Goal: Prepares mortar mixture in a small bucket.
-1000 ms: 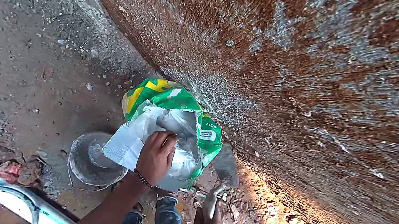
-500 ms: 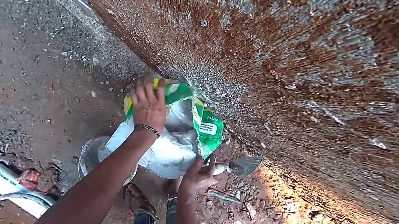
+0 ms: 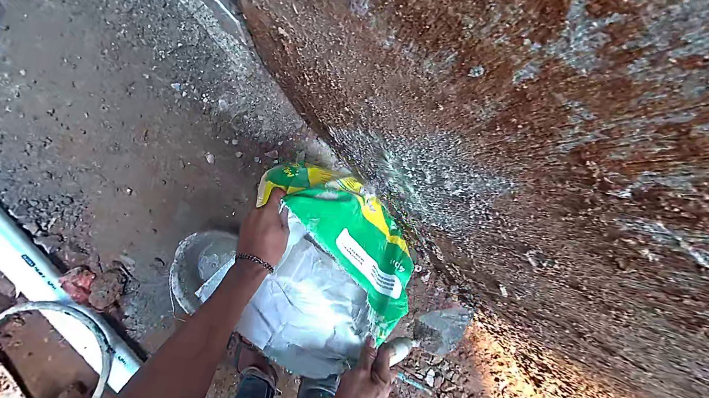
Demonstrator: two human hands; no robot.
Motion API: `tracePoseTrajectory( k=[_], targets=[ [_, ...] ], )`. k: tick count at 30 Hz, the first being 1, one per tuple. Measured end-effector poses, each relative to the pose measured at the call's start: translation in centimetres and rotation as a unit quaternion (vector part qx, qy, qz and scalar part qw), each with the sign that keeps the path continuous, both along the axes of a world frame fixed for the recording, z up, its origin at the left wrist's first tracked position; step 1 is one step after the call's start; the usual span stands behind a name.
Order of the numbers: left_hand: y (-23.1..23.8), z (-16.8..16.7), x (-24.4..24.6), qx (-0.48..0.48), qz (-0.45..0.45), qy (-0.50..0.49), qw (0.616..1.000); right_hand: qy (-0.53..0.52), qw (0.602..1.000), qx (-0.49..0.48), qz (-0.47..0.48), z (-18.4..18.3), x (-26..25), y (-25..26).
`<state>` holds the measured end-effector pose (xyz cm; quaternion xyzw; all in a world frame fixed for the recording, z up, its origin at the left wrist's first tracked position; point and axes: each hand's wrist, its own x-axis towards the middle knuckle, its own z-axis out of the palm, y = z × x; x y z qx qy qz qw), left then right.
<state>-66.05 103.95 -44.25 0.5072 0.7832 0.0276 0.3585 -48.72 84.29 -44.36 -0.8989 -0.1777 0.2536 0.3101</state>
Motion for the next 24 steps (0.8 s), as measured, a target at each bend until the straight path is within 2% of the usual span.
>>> tracePoseTrajectory(
  k=[4,9,13,16,18,20,22,24],
  targets=[
    [-3.8,1.7,-2.7,0.042,-0.027,0.026,0.998,0.026,0.999,0.007,0.025,1.8,-1.9,-3.9],
    [-8.9,2.3,-7.0,0.072,-0.016,0.034,0.997,-0.049,0.984,-0.028,0.170,3.5,-3.8,-8.4],
    [-12.2,1.5,-9.9,0.091,0.005,0.038,0.995,-0.059,0.980,-0.103,0.158,4.2,-6.7,-9.0],
    [-12.5,1.8,-10.7,0.076,0.010,0.024,0.997,0.010,0.984,-0.158,0.086,4.1,-9.7,-7.9],
    [-11.7,2.2,-10.2,0.046,0.014,0.010,0.999,0.028,0.987,-0.153,0.044,3.4,-10.7,-7.1],
    [-10.5,2.8,-9.6,-0.024,0.031,-0.003,0.999,0.021,0.991,-0.128,0.017,2.4,-10.7,-5.9],
    [-9.6,3.3,-9.2,-0.085,0.045,-0.009,0.995,0.002,0.991,-0.130,0.024,1.8,-9.8,-5.1],
    [-8.8,3.7,-8.9,-0.108,0.044,-0.010,0.993,-0.004,0.988,-0.138,0.063,1.5,-8.5,-5.1]
  ],
)
